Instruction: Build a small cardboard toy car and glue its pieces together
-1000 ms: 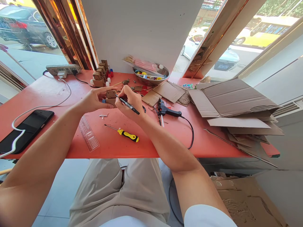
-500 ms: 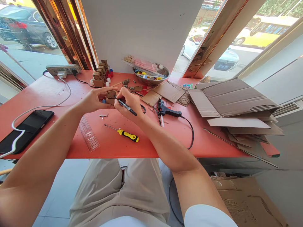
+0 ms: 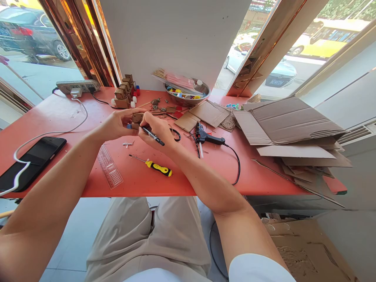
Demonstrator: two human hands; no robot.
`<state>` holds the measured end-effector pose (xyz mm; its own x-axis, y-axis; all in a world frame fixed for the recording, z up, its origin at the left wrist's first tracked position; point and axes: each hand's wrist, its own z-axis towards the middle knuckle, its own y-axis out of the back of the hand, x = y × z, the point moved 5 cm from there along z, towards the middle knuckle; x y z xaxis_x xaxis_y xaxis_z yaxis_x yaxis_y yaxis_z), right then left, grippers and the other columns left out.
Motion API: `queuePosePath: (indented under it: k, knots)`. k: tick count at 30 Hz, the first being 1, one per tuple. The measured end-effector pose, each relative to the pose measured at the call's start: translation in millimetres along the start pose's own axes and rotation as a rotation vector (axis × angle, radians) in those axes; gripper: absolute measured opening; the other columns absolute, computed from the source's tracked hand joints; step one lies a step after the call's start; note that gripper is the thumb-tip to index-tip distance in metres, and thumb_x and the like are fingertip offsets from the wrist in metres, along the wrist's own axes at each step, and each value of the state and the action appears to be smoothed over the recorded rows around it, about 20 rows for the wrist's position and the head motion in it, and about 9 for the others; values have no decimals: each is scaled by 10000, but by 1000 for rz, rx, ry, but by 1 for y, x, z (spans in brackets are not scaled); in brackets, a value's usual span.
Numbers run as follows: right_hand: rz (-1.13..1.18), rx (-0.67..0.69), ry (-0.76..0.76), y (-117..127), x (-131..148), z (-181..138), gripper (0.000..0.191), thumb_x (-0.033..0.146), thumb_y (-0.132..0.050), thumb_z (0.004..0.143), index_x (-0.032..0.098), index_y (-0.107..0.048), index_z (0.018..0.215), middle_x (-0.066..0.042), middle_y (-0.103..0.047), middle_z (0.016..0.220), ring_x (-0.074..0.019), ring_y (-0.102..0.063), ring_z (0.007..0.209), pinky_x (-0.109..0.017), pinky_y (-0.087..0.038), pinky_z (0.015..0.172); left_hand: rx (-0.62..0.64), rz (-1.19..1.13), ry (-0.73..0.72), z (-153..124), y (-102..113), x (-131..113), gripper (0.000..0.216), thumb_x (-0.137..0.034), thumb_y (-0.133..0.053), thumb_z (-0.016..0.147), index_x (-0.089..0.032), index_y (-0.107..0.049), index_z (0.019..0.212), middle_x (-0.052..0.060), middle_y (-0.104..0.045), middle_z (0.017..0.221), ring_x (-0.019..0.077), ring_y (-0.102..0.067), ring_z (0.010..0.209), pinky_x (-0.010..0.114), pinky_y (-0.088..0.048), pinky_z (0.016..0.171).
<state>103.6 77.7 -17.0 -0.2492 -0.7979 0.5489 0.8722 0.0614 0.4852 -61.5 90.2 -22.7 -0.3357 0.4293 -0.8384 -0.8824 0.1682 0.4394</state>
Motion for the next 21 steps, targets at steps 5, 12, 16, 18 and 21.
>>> queuePosePath:
  k: [5,12,16,18,21]
  knots:
    - [-54,-37,-46,2,-3,2,166,220,-594,806,282,-440,788,49,-609,740,-125,-576,665,-254,-496,688,-10,2,5,0,2,0,803,-387,-957,633,-217,-767,1394,94,-817,1220,237,-749,907,338,-573,770]
    - [-47,-99,-36,3,6,-2,170,190,-564,834,277,-423,794,54,-614,739,-113,-589,669,-244,-516,723,0,-7,-6,0,2,3,817,-409,-962,637,-224,-756,1406,97,-812,1238,252,-751,955,348,-581,795]
    - [-30,-102,-15,3,15,-5,135,183,-544,864,273,-460,808,36,-649,779,-124,-630,714,-254,-533,766,-7,-9,-1,0,1,0,807,-421,-942,634,-224,-765,1396,94,-812,1244,261,-750,965,357,-585,798]
    - [-36,-84,-10,3,17,-6,132,188,-549,869,273,-470,807,28,-662,791,-130,-644,727,-256,-533,768,15,-12,21,-1,1,-2,805,-412,-914,642,-215,-762,1408,99,-807,1280,243,-739,936,357,-582,801]
    - [-43,-81,-3,4,18,-6,125,198,-549,877,274,-475,810,23,-667,793,-133,-647,725,-255,-530,760,35,-16,38,-1,2,-5,821,-401,-892,640,-200,-755,1424,109,-795,1332,220,-723,905,348,-574,798]
